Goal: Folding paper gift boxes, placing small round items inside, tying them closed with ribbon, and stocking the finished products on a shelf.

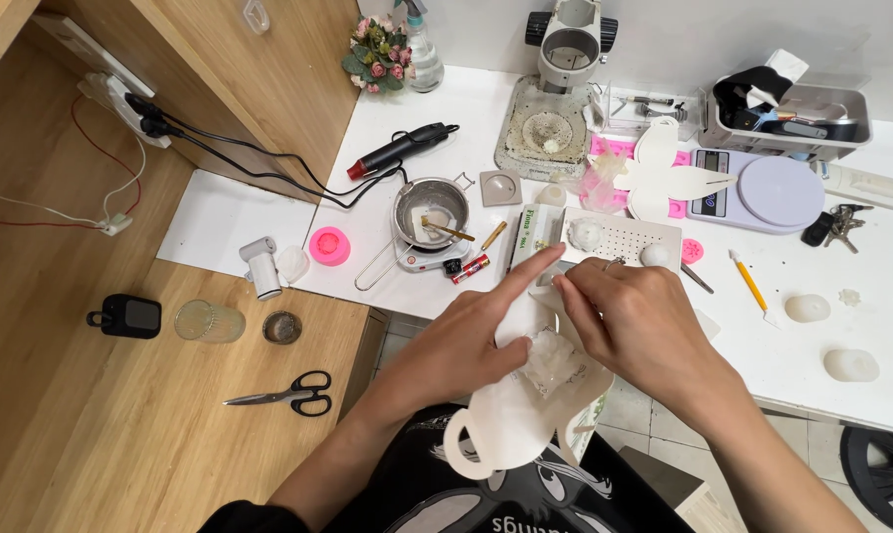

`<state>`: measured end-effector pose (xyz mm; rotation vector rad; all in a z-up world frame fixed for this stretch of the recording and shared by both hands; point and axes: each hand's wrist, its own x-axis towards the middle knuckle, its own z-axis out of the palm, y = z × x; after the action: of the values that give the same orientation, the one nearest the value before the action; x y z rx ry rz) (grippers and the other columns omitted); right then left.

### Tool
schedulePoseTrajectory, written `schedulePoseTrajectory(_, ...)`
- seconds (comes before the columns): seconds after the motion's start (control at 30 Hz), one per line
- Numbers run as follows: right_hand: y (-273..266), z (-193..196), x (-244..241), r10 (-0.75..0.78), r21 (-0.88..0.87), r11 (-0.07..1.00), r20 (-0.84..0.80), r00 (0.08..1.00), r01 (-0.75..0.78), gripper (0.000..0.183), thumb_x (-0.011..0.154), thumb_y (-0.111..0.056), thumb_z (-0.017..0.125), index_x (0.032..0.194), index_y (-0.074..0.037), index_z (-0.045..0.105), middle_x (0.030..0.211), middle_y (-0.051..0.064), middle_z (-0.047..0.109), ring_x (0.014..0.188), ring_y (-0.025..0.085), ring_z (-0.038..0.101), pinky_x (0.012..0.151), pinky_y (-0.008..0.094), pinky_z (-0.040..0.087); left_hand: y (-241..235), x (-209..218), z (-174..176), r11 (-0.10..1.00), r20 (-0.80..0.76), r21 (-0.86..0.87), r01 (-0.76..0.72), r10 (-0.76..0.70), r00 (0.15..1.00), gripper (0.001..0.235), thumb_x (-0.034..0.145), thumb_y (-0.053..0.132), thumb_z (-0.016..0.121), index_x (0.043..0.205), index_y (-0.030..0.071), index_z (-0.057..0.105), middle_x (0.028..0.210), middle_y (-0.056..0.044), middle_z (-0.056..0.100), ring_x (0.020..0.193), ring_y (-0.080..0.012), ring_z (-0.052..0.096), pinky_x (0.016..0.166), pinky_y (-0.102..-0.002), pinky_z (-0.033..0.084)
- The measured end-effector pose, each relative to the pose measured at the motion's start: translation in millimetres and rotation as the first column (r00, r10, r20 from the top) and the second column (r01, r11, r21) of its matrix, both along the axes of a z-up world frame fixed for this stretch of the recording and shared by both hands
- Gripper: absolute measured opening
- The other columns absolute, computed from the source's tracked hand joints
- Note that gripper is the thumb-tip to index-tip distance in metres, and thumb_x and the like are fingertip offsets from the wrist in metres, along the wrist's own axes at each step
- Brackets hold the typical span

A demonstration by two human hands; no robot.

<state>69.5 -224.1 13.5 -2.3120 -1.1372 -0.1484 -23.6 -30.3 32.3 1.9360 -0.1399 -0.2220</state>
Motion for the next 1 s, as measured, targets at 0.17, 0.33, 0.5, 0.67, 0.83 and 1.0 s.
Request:
schedulePoseTrajectory(0.17,1,-2,1,-0.012,-0.038,0.999,0.009,1.000,0.013,0.010,0.088,-0.007,0.067,0.083,0.001,0.070,0.064,0.018,0.067,0.054,0.034,0.063,0.051,0.045,0.048,-4,2,-2,0.994,-0.032,0.100,0.035,-0.032,0.999,0.095,0.081,0.005,0.057,0.166,0.027,0.020,0.075,-0.015,0.067,0.053,-0.0223,0.058,0.065,-0.040,0.052)
schedulePoseTrajectory(0.33,1,-5,-1,-0.030,-0.035,0.999,0.008,1.000,0.030,0.009,0.088,-0.007,0.068,0.084,0.001,0.069,0.064,0.018,0.067,0.054,0.034,0.063,0.053,0.045,0.049,-5,1,-9,0.996,0.057,0.077,0.040,-0.044,0.997,0.095,0.081,0.004,0.058,0.165,0.024,0.020,0.093,-0.017,0.074,0.057,-0.0239,0.065,0.071,-0.040,0.055)
schedulePoseTrajectory(0.5,3,-6,-6,-0.102,0.221,0.963,-0.229,0.968,0.154,0.014,0.086,-0.008,0.076,0.097,0.000,0.073,0.079,0.009,0.074,0.061,0.019,0.071,0.056,0.032,0.057,-1,1,-11,0.998,0.022,0.024,0.061,-0.062,0.998,0.096,0.080,0.003,0.060,0.165,0.023,0.020,0.131,-0.015,0.068,0.066,-0.0267,0.072,0.077,-0.039,0.058)
schedulePoseTrajectory(0.67,5,-38,-15,-0.135,0.342,0.886,-0.456,0.880,0.313,0.027,0.080,-0.012,0.083,0.101,0.000,0.073,0.077,0.002,0.072,0.062,0.008,0.066,0.054,0.025,0.056,2,-7,-25,0.995,0.001,0.055,0.085,-0.086,0.996,0.100,0.082,0.008,0.066,0.167,0.021,0.015,0.102,-0.023,0.078,0.088,-0.0328,0.075,0.086,-0.043,0.056)
schedulePoseTrajectory(0.83,7,-60,-55,-0.101,0.381,0.873,-0.471,0.876,0.305,0.024,0.081,-0.006,0.082,0.104,-0.002,0.077,0.074,0.002,0.069,0.063,0.008,0.060,0.057,0.023,0.050,5,-36,-47,0.992,0.113,0.096,0.086,-0.096,0.989,0.100,0.086,0.008,0.063,0.167,0.012,0.004,0.113,-0.027,0.071,0.108,-0.0450,0.067,0.097,-0.051,0.049)
schedulePoseTrajectory(1.0,5,-75,-78,0.009,0.436,0.843,-0.596,0.803,0.314,0.035,0.082,0.002,0.078,0.117,-0.004,0.076,0.075,0.002,0.064,0.069,0.008,0.056,0.062,0.022,0.050,3,-62,-49,0.923,-0.182,0.345,0.173,-0.115,0.977,0.097,0.091,0.021,0.064,0.165,0.014,0.001,0.096,-0.023,0.068,0.097,-0.0422,0.063,0.091,-0.050,0.047)
